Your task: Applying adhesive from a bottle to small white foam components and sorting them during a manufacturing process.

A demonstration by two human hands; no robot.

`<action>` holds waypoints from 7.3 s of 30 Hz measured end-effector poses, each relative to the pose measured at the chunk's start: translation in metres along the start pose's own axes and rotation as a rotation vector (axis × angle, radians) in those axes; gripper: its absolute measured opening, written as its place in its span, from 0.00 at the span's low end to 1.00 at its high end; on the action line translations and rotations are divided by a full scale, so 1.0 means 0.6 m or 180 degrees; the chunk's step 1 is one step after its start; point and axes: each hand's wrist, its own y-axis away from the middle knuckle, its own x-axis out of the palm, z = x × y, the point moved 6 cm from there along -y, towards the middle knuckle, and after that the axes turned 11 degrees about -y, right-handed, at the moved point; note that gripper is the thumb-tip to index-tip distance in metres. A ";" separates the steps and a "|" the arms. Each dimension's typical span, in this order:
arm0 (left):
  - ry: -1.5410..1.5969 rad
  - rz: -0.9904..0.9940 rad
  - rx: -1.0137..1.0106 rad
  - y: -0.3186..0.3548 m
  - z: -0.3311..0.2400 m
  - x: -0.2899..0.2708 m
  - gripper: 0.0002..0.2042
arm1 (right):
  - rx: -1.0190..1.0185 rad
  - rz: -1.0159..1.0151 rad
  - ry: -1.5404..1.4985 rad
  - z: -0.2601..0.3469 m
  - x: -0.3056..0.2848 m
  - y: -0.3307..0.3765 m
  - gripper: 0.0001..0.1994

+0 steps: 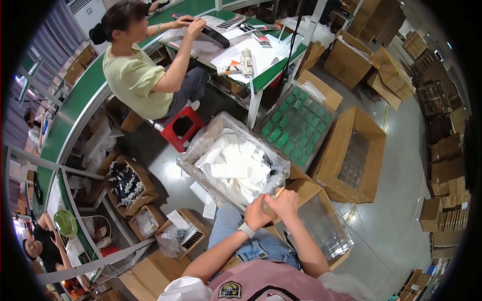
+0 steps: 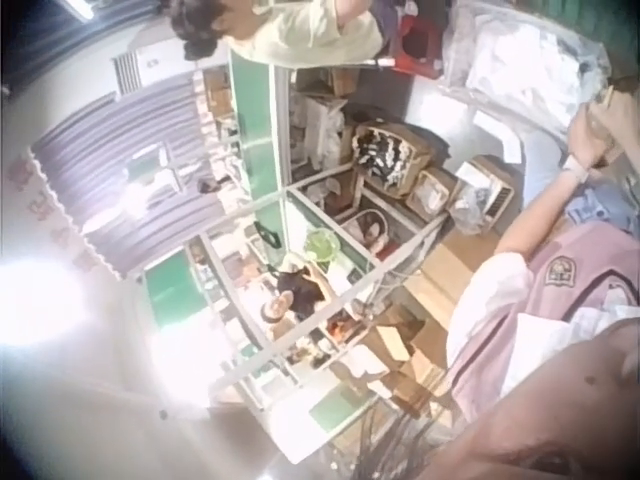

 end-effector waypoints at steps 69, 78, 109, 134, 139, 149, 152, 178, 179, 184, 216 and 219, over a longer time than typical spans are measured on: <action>0.0858 0.2164 0.0417 0.046 -0.017 0.029 0.20 | -0.0707 0.0285 -0.1359 -0.017 -0.023 0.070 0.12; 0.1085 0.2774 0.0794 0.034 -0.024 0.048 0.18 | -0.0823 0.0721 -0.2260 -0.022 -0.034 0.070 0.14; 0.0910 0.3142 0.0801 -0.029 -0.104 0.019 0.25 | -0.0597 0.1630 -0.2305 -0.027 -0.121 0.021 0.13; 0.1673 0.4101 0.0709 -0.023 -0.106 0.013 0.27 | -0.1629 0.1875 -0.3266 0.007 -0.167 -0.005 0.14; 0.1337 0.3127 0.0661 -0.043 -0.108 -0.005 0.27 | -0.0557 0.1377 -0.3133 -0.018 -0.145 -0.015 0.15; 0.0613 0.1176 0.0365 -0.063 -0.086 -0.053 0.26 | -0.1701 -0.0210 -0.1812 0.009 -0.144 0.011 0.13; 0.0720 0.1201 0.0280 -0.069 -0.079 -0.058 0.26 | -0.1216 -0.0260 -0.1971 -0.023 -0.130 0.006 0.12; -0.0865 -0.0108 0.0533 -0.061 -0.103 -0.096 0.25 | 0.0099 -0.0131 -0.2965 -0.001 -0.069 0.012 0.11; -0.0885 -0.0113 0.0528 -0.060 -0.102 -0.095 0.25 | 0.0106 -0.0133 -0.2963 0.000 -0.068 0.012 0.11; -0.0974 -0.0212 0.0381 -0.058 -0.102 -0.088 0.25 | 0.0229 -0.0396 -0.2910 -0.002 -0.065 0.009 0.10; 0.0388 0.0326 -0.0048 -0.062 -0.047 -0.082 0.25 | -0.0004 -0.0146 -0.2242 -0.065 -0.015 -0.030 0.12; 0.0095 0.0249 -0.0009 -0.064 -0.039 -0.086 0.26 | -0.0027 0.0036 -0.2146 -0.067 -0.003 -0.033 0.12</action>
